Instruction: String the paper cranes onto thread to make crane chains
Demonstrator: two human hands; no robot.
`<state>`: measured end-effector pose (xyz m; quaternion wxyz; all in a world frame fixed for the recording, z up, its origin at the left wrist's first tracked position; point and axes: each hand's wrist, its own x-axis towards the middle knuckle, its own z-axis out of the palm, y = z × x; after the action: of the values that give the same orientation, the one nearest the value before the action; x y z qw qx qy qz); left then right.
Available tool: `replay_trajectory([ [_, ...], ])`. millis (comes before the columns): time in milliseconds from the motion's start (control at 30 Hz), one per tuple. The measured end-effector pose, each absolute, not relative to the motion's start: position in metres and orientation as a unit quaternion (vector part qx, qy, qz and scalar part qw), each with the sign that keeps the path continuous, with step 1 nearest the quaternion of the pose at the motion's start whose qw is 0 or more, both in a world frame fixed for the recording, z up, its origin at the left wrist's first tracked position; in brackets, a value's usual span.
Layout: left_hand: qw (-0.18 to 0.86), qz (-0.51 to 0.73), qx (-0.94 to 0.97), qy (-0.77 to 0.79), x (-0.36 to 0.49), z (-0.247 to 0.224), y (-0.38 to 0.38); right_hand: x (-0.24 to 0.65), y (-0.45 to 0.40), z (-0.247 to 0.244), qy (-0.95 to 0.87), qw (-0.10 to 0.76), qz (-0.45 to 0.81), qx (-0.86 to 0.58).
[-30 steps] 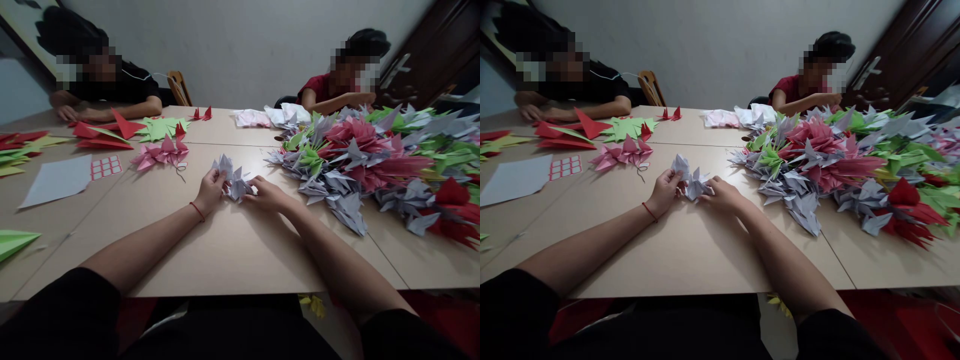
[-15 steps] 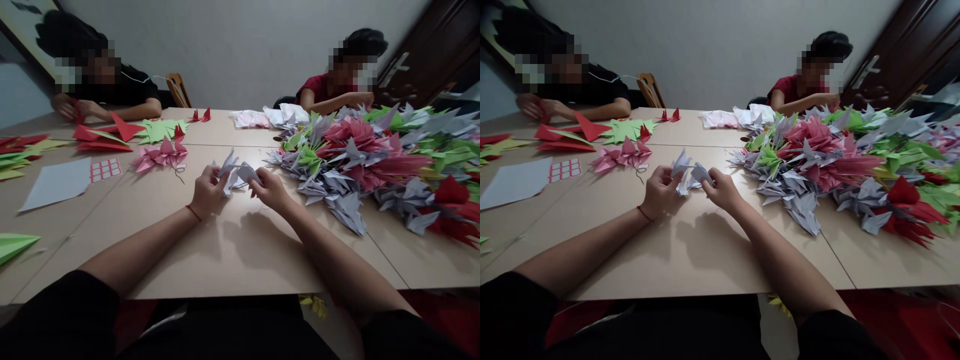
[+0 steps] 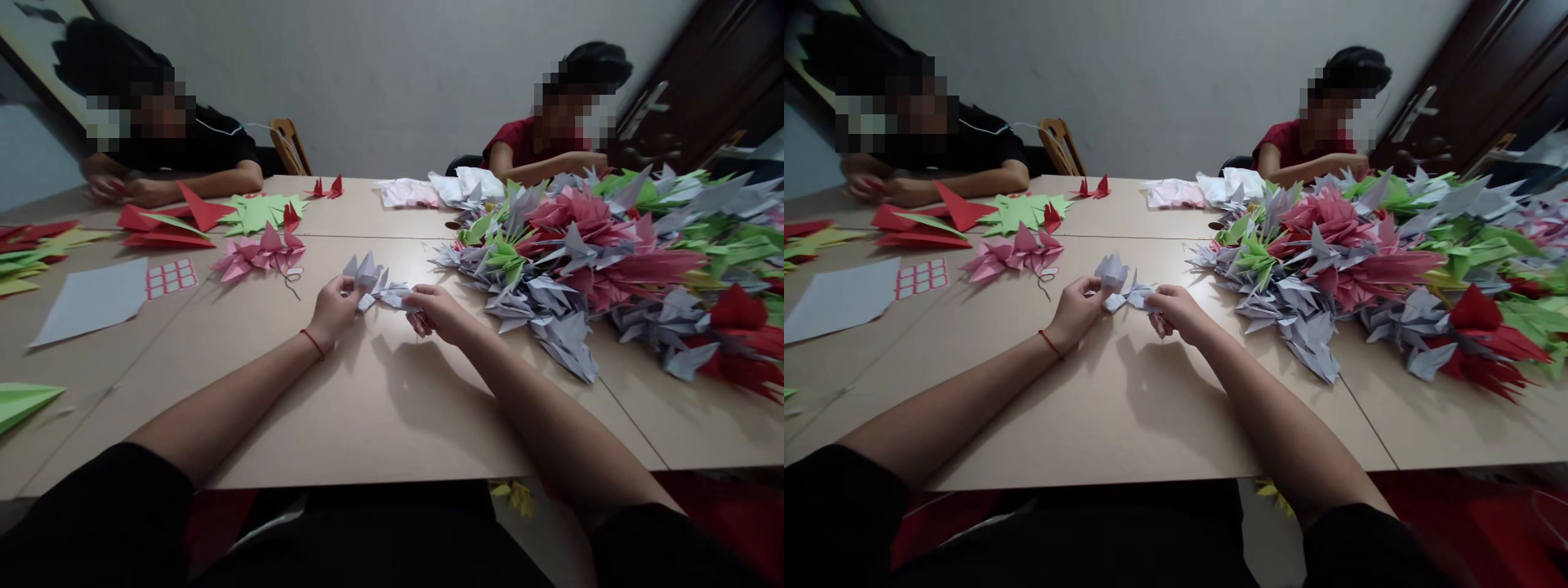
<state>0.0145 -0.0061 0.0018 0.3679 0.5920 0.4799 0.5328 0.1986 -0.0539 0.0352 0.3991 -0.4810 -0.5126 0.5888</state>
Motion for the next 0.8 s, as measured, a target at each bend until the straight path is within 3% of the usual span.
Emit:
replay_trajectory([
  [133, 0.226, 0.587, 0.611, 0.481, 0.013, 0.005, -0.016, 0.198, -0.051, 0.033, -0.476, 0.388, 0.618, -0.491],
  [233, 0.17, 0.535, 0.731, 0.387, 0.017, 0.008, -0.033, 0.196, -0.052, 0.035, -0.468, 0.377, 0.634, -0.486],
  [400, 0.253, 0.418, 0.81, 0.324, 0.026, 0.005, -0.044, 0.192, -0.058, 0.038, -0.501, 0.359, 0.631, -0.471],
  [800, 0.418, 0.441, 0.731, 0.312, 0.026, 0.0, -0.037, 0.19, -0.06, 0.032, -0.599, 0.374, 0.555, -0.439],
])
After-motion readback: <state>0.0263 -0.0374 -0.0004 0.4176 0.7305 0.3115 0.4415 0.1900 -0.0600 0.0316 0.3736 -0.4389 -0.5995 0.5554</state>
